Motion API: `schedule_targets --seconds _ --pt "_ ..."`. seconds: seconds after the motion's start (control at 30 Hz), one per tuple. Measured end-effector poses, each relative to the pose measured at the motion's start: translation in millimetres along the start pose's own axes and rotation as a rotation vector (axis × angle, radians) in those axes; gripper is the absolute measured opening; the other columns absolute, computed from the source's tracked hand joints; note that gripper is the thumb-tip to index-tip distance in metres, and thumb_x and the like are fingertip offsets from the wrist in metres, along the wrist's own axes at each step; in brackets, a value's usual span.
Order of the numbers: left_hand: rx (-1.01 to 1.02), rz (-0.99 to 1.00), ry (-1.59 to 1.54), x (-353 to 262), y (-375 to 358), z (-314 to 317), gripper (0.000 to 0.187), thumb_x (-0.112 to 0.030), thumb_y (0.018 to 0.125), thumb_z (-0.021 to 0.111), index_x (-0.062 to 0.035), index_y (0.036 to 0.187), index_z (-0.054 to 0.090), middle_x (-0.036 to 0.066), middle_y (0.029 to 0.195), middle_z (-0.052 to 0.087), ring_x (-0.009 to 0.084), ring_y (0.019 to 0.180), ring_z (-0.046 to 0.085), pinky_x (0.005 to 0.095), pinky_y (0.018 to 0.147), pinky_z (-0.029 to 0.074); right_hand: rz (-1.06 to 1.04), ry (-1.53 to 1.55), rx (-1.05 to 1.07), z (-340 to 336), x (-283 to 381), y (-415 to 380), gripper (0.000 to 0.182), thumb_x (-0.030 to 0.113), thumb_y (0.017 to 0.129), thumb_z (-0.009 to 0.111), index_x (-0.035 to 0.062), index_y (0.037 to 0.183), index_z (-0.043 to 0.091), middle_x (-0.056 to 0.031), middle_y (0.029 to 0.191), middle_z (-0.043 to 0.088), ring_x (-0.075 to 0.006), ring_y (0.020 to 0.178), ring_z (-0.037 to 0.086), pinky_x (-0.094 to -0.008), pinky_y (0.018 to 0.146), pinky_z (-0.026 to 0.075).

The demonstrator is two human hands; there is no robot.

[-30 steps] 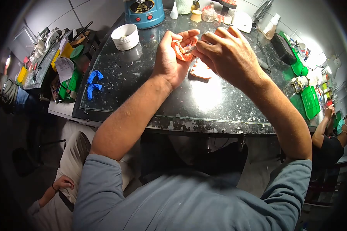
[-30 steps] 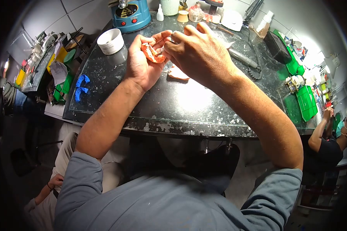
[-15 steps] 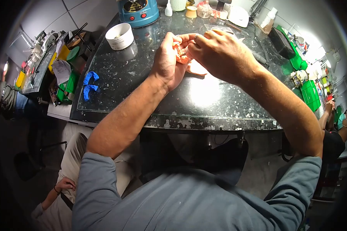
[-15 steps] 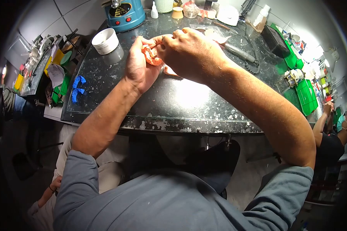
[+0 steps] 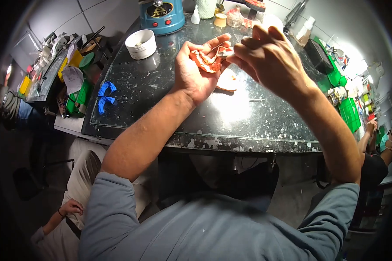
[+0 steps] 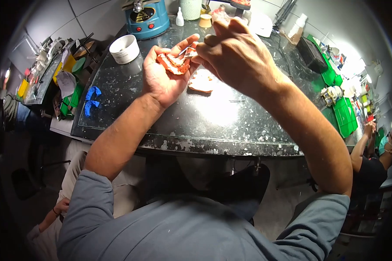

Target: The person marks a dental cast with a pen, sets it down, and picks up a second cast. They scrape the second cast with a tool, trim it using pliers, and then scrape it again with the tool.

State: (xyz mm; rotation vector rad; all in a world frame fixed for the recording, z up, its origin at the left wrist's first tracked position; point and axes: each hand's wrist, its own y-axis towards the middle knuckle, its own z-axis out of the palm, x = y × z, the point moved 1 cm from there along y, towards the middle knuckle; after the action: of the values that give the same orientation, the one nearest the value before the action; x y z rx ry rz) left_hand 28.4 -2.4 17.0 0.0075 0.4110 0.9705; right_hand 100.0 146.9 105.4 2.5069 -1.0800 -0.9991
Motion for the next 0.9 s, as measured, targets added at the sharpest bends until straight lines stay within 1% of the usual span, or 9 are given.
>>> schedule_targets --seconds 0.1,0.2,0.43,0.57,0.63,0.73,0.77,0.87,0.9 --pt "-0.034 0.037 -0.010 -1 -5 10 0.052 -0.022 0.081 0.040 0.0118 0.119 0.051 0.021 0.121 0.058 0.0279 0.106 0.059 0.0415 0.099 0.047 0.094 0.026 0.063 0 12 0 0.014 0.023 0.086 0.066 0.0093 0.089 0.065 -0.0027 0.084 0.063 -0.0184 0.087 0.066 -0.0335 0.078 0.051" --pt "-0.056 0.060 0.048 0 -4 8 0.051 -0.023 0.082 0.039 0.0115 0.117 0.053 0.021 0.119 0.059 0.0275 0.105 0.060 0.0409 0.098 0.048 0.106 -0.024 0.014 2 19 1 0.013 0.020 0.086 0.064 0.0095 0.093 0.065 -0.0022 0.087 0.063 -0.0184 0.086 0.067 -0.0333 0.076 0.053" --pt "0.037 0.095 0.137 -2 -2 1 0.047 -0.023 0.085 0.037 0.0094 0.112 0.057 0.018 0.108 0.063 0.0241 0.100 0.061 0.0362 0.093 0.050 0.061 -0.061 0.030 8 22 4 0.017 0.019 0.082 0.065 0.0115 0.097 0.066 -0.0014 0.097 0.061 -0.0167 0.091 0.064 -0.0325 0.080 0.052" --pt "0.040 0.094 0.181 -2 -5 4 0.046 -0.023 0.086 0.036 0.0077 0.113 0.057 0.017 0.107 0.063 0.0233 0.100 0.061 0.0348 0.093 0.048 0.066 -0.026 0.011 9 19 8 0.015 0.017 0.078 0.067 0.0108 0.092 0.068 -0.0015 0.096 0.062 -0.0170 0.091 0.064 -0.0338 0.088 0.049" --pt "0.038 0.098 0.206 0 -4 3 0.046 -0.024 0.087 0.036 0.0076 0.113 0.057 0.017 0.107 0.063 0.0231 0.100 0.061 0.0350 0.095 0.047 -0.023 -0.088 -0.091 6 20 13 0.012 0.020 0.079 0.071 0.0113 0.081 0.063 -0.0005 0.088 0.060 -0.0170 0.084 0.061 -0.0353 0.091 0.046" --pt "0.013 0.091 0.279 2 -4 -1 0.046 -0.024 0.087 0.035 0.0072 0.115 0.055 0.015 0.107 0.064 0.0214 0.098 0.061 0.0339 0.096 0.046 -0.034 0.009 -0.055 11 18 14 0.009 0.012 0.075 0.066 0.0091 0.082 0.069 -0.0038 0.090 0.066 -0.0177 0.090 0.064 -0.0350 0.099 0.042" --pt "-0.011 0.085 0.326 3 -4 -2 0.047 -0.024 0.087 0.035 0.0069 0.116 0.054 0.014 0.108 0.064 0.0199 0.097 0.062 0.0327 0.096 0.047 -0.017 0.038 0.082 9 19 14 0.011 0.010 0.076 0.066 0.0073 0.085 0.070 -0.0056 0.088 0.067 -0.0199 0.091 0.066 -0.0368 0.103 0.040" --pt "-0.015 0.059 0.299 7 -4 -2 0.044 -0.025 0.088 0.034 0.0055 0.113 0.055 0.014 0.108 0.065 0.0206 0.099 0.062 0.0332 0.095 0.047 0.010 0.032 0.141 16 22 11 0.012 0.010 0.078 0.065 0.0046 0.088 0.069 -0.0078 0.086 0.068 -0.0224 0.091 0.068 -0.0397 0.107 0.038" --pt "-0.017 0.058 0.296 8 -5 -2 0.045 -0.026 0.089 0.034 0.0055 0.113 0.055 0.015 0.108 0.065 0.0217 0.101 0.062 0.0334 0.093 0.047 -0.049 -0.053 0.079 17 22 10 0.014 0.011 0.080 0.065 0.0023 0.092 0.067 -0.0096 0.083 0.068 -0.0232 0.089 0.069 -0.0405 0.100 0.045"
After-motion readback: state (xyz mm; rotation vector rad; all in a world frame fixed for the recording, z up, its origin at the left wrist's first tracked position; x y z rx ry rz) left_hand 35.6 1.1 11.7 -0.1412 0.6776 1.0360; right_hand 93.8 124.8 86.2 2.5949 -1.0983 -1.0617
